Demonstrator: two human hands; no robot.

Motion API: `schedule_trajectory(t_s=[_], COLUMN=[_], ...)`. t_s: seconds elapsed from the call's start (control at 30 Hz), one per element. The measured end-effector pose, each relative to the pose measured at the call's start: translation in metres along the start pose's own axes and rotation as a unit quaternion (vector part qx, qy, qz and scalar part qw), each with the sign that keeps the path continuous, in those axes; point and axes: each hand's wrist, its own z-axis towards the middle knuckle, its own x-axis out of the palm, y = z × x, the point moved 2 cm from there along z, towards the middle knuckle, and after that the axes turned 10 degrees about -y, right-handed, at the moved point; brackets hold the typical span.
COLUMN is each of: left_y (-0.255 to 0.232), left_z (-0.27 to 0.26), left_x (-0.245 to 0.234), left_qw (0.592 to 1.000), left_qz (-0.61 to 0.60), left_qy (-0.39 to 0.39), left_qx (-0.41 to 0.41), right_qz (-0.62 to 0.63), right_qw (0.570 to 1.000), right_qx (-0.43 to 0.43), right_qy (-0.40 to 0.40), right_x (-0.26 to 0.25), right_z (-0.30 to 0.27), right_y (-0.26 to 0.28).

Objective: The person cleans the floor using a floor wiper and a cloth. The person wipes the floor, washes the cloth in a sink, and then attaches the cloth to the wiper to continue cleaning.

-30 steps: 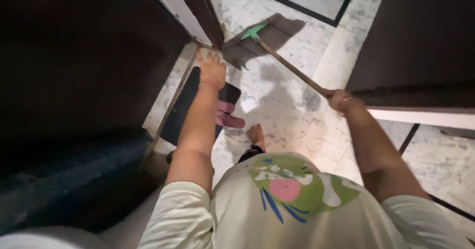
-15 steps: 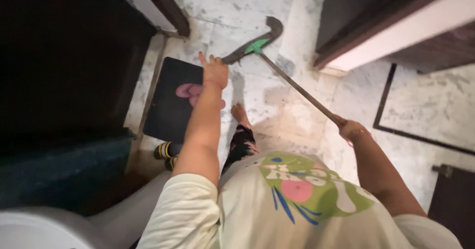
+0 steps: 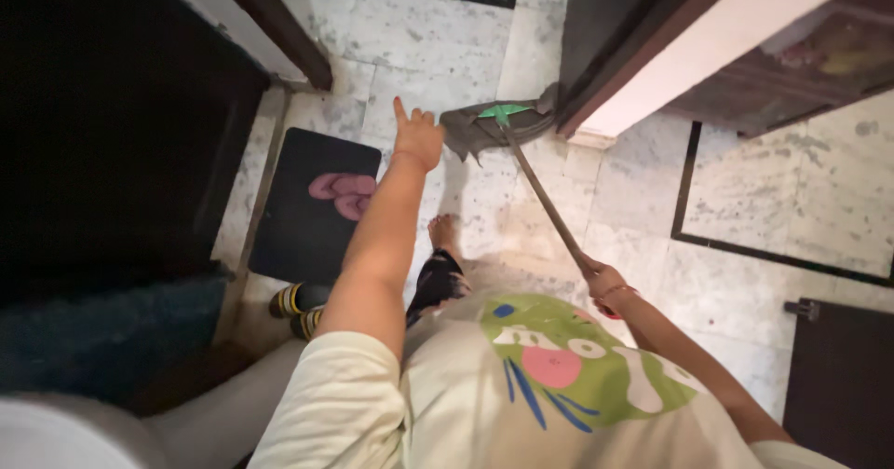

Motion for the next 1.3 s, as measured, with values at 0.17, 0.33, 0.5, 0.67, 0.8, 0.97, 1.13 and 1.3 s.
schedule_trajectory(t_s=[0.17, 0.33, 0.5, 0.67, 0.8, 0.97, 1.13, 1.3], left_y=[0.044, 0.092, 0.141, 0.171, 0.177, 0.167, 0.129, 0.050], left_z=[0.002, 0.016, 0.045, 0.064, 0.060, 0.049, 0.032, -0.001], left_x=[0.039, 0.078, 0.102, 0.117, 0.126, 0.125, 0.105, 0.091], left_qw=[0.999, 0.996, 0.992, 0.983, 0.979, 0.968, 0.982, 0.989], left_qz=[-0.007, -0.019, -0.029, -0.045, -0.039, -0.012, -0.005, -0.021], left_qy=[0.043, 0.084, 0.123, 0.180, 0.200, 0.251, 0.186, 0.132], left_qx=[-0.014, -0.013, -0.015, -0.006, -0.002, 0.011, -0.028, -0.062], right_qz=[0.146, 0.174, 0.132, 0.034, -0.123, -0.054, -0.038, -0.074], right_qw=[0.986, 0.969, 0.991, 0.991, 0.975, 0.996, 0.999, 0.994], right_qx=[0.083, 0.171, 0.007, -0.083, -0.123, -0.010, -0.004, 0.070], right_qy=[-0.004, -0.035, -0.021, -0.102, -0.141, -0.068, -0.004, 0.031], right_x=[0.024, 0.030, 0.007, -0.003, -0.010, -0.011, -0.021, -0.053], right_z=[0.038, 0.124, 0.198, 0.260, 0.293, 0.249, 0.201, 0.118], right_y=[0.104, 0.217, 0.342, 0.434, 0.457, 0.399, 0.299, 0.204])
